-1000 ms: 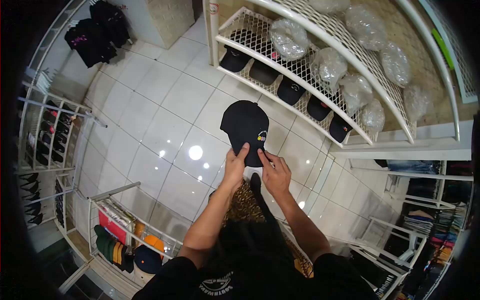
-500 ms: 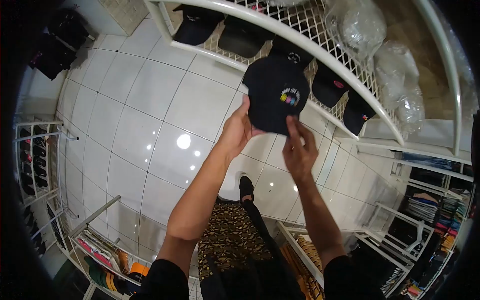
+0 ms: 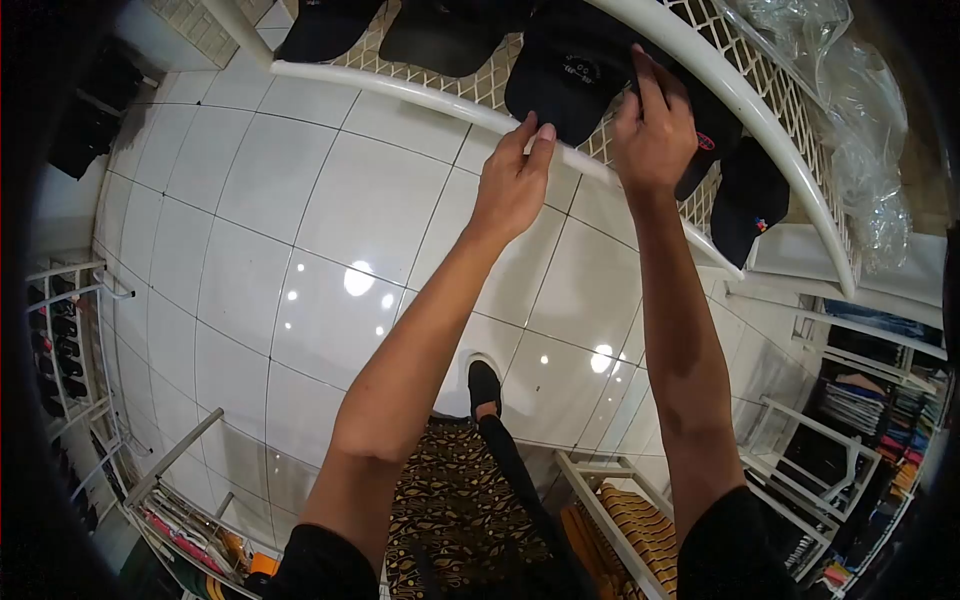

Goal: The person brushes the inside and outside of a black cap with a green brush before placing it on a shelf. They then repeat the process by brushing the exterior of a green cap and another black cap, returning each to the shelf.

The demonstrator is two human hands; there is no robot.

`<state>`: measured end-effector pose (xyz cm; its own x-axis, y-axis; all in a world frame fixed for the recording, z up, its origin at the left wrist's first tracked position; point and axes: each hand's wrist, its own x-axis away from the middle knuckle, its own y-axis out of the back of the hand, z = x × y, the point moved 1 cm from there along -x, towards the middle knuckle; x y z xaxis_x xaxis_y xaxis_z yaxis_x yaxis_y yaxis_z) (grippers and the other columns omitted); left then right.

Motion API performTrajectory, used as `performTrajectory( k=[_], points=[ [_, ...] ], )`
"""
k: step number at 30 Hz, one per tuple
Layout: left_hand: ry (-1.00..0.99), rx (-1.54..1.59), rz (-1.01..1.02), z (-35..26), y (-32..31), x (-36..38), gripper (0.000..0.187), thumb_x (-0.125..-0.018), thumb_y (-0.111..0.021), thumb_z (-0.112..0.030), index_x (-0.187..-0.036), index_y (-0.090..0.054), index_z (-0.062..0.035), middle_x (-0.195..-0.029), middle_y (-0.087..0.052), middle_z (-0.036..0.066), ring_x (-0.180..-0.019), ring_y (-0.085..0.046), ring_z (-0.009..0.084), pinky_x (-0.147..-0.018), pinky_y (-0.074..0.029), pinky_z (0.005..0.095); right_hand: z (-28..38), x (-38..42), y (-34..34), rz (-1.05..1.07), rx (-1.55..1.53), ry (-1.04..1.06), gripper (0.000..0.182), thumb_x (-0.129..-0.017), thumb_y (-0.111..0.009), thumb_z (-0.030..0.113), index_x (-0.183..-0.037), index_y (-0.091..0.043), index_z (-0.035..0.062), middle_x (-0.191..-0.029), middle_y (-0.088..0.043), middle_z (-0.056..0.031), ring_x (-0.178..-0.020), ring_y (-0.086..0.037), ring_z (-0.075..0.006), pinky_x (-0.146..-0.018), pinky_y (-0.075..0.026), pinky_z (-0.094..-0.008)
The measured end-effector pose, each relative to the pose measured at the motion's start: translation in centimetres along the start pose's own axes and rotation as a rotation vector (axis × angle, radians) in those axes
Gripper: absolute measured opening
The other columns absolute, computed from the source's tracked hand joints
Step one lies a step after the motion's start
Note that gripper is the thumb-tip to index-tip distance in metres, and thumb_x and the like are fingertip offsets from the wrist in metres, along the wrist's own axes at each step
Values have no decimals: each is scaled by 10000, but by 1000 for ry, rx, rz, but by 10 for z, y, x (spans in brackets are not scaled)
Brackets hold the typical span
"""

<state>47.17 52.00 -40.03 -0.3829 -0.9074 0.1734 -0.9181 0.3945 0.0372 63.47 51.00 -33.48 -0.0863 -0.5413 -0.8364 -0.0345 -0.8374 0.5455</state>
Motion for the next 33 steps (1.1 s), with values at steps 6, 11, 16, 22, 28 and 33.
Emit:
performTrajectory(
  k=[6,11,16,22,28,33],
  points=[
    [-69,-12,-55,-8,-3,7,665,-1060,-538,-478,-1497,-497,22,-1151,-701,160,-1024,-628,163,-920,-487,295,7,-9,-26,125,14,-78,451,-863,-698,86,-1295,-708,216,-1151,-710,-58,-1033,-694,-279,-888,-589,-406],
    [-6,-6,-35,-11,0,-2,640,-1065,-532,-469,-1480,-519,19,-1161,-715,141,-983,-609,166,-936,-465,276,6,-7,-28,113,5,-98,429,-870,-688,87,-1277,-714,221,-1142,-712,-49,-1030,-697,-281,-877,-592,-405],
    [-22,-18,-12,-5,0,-2,632,-1066,-529,-468,-1488,-518,2,-1154,-714,135,-977,-604,167,-944,-457,275,6,-11,-21,142,18,-158,425,-868,-683,94,-1267,-717,235,-1133,-712,-39,-1022,-697,-275,-855,-590,-407],
    [106,-1,55,-15,4,5,642,-1063,-552,-432,-1545,-451,-21,-1140,-709,121,-992,-617,158,-906,-470,267,8,-14,-17,190,84,-120,433,-871,-703,135,-1295,-698,219,-1159,-703,-51,-1036,-685,-289,-852,-585,-411],
    [70,134,-21,5,19,56,564,-1069,-567,-373,-1489,-503,-2,-1149,-701,95,-976,-669,143,-845,-505,280,51,6,25,113,-32,-95,566,-846,-763,130,-1388,-608,79,-1227,-648,-177,-1133,-624,-376,-962,-519,-436],
    [400,413,-178,47,54,190,496,-1100,-504,-386,-1420,-580,-15,-1221,-705,103,-1031,-680,163,-879,-513,288,140,91,125,519,-281,-294,567,-883,-732,66,-1422,-561,23,-1240,-629,-220,-1163,-606,-403,-976,-513,-458]
  ],
)
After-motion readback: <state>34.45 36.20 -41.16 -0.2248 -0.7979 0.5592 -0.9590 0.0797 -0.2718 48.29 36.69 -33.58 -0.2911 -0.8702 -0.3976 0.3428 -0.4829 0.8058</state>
